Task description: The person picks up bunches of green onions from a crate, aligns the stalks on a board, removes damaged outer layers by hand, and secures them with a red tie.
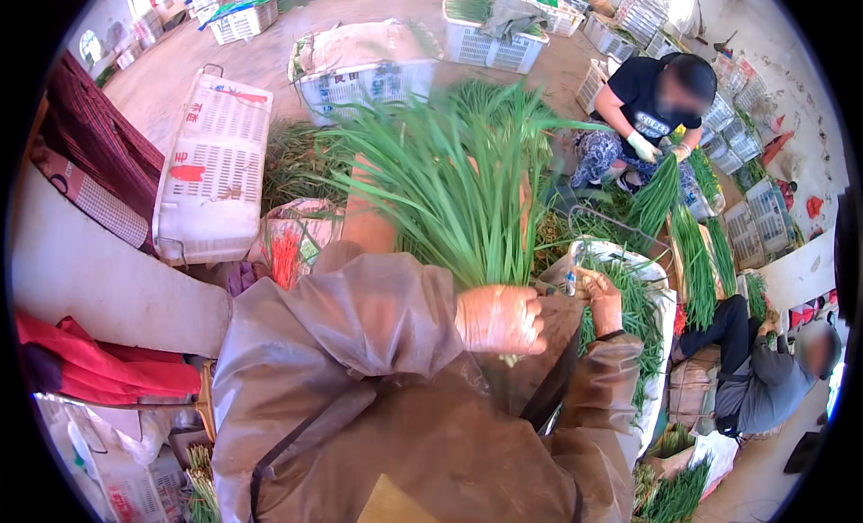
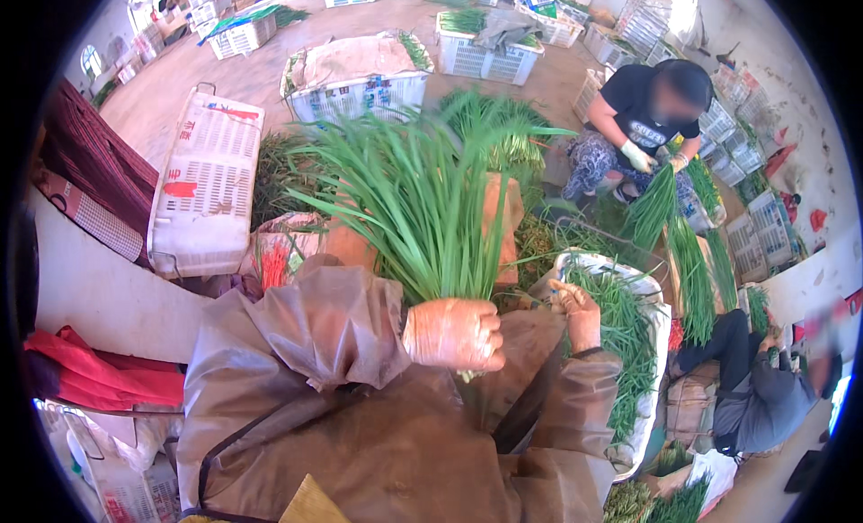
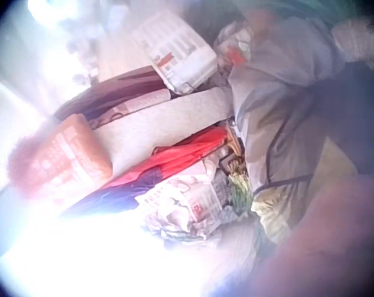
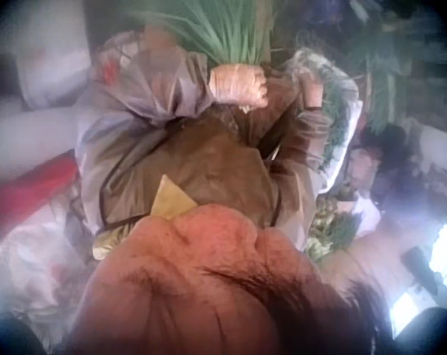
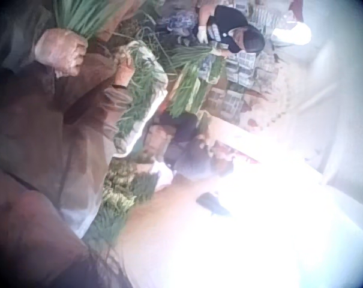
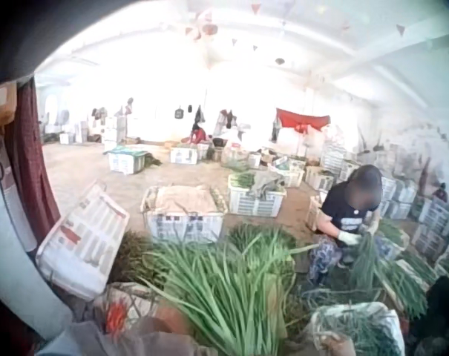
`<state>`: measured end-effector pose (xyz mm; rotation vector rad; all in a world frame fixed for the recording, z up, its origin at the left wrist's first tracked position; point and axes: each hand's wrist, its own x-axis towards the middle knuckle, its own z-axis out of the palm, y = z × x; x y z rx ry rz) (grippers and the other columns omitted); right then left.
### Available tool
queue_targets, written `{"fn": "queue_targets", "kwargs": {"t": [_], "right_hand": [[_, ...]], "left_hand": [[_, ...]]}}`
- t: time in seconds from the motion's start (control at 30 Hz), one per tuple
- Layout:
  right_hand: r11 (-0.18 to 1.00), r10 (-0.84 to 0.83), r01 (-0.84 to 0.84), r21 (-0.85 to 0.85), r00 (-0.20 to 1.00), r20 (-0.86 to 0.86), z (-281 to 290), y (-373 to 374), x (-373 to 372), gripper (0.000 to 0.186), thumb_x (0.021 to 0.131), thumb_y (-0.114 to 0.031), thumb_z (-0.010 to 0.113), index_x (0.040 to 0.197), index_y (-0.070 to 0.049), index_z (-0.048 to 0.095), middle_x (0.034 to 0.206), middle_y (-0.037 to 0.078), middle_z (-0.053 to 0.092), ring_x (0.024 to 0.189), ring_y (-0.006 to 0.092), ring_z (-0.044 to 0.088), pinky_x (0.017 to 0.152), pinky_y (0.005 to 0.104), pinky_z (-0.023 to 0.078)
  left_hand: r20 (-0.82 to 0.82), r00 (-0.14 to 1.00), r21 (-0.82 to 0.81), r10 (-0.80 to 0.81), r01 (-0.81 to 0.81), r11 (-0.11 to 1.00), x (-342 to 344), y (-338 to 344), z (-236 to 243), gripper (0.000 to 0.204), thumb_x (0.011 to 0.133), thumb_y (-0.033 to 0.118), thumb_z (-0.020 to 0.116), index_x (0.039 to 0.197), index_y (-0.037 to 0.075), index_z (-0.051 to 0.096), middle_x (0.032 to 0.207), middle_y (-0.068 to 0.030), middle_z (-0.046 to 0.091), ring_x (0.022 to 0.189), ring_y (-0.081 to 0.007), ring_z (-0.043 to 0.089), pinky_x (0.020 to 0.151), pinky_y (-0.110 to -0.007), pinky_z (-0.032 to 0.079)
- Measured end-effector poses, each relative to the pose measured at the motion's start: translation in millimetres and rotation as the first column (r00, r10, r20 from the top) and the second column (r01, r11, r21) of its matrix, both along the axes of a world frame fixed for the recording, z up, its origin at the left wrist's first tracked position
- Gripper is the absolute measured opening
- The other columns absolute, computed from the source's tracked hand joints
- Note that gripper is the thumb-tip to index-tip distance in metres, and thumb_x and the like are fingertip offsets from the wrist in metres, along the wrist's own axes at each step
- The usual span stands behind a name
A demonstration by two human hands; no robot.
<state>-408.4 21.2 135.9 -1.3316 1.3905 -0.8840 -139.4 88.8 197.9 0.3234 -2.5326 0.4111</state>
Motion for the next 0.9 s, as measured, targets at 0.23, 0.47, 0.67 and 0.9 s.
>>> {"fn": "queue_targets", "kwargs": {"t": [0.23, 0.47, 0.67, 0.9], "right_hand": [[0.985, 0.005, 0.015, -0.173, 0.993, 0.114, 47.8, 49.8, 39.4, 0.023, 0.091, -0.007, 0.049, 0.109, 0.000, 0.061, 0.110, 0.005, 0.063, 0.084, 0.0078, 0.057, 0.072, 0.0201, 0.046], [0.929, 0.206, -0.106, -0.356, 0.944, 0.257, 75.7, 53.1, 95.7, 0.021, 0.085, 0.002, 0.052, 0.104, 0.000, 0.062, 0.107, 0.009, 0.064, 0.083, 0.0076, 0.055, 0.075, 0.0205, 0.044], [0.951, 0.304, -0.301, -0.066, 0.952, 0.037, 101.5, 32.8, 115.2, 0.023, 0.090, -0.023, 0.053, 0.092, -0.002, 0.062, 0.080, 0.002, 0.061, 0.064, 0.0059, 0.048, 0.058, 0.0200, 0.038], [0.975, 0.223, -0.220, -0.040, 0.962, 0.159, 83.3, 25.3, 136.4, 0.020, 0.082, -0.023, 0.065, 0.083, -0.003, 0.066, 0.069, -0.003, 0.058, 0.056, 0.0053, 0.044, 0.052, 0.0194, 0.034]], "left_hand": [[0.002, 0.993, 0.154, -0.115, 0.113, 0.982, 7.9, 28.5, -18.7, 0.013, 0.062, 0.020, 0.057, 0.068, 0.015, 0.046, 0.064, 0.0022, 0.047, 0.066, -0.0152, 0.050, 0.059, -0.027, 0.042], [-0.138, 0.982, 0.128, -0.131, 0.149, 0.981, 11.9, 44.8, -2.1, 0.021, 0.059, 0.019, 0.058, 0.077, 0.012, 0.051, 0.066, 0.0003, 0.045, 0.069, -0.0170, 0.050, 0.066, -0.028, 0.047], [-0.101, 0.987, 0.123, -0.126, 0.138, 0.983, 16.8, 49.2, 4.5, 0.028, 0.059, 0.020, 0.061, 0.086, 0.011, 0.055, 0.073, -0.0013, 0.052, 0.078, -0.0187, 0.055, 0.076, -0.032, 0.051], [-0.138, 0.990, 0.133, -0.028, 0.046, 0.990, 26.7, 42.9, -4.3, 0.023, 0.063, 0.021, 0.062, 0.085, 0.016, 0.058, 0.082, 0.0012, 0.058, 0.089, -0.0174, 0.057, 0.082, -0.033, 0.050]]}}
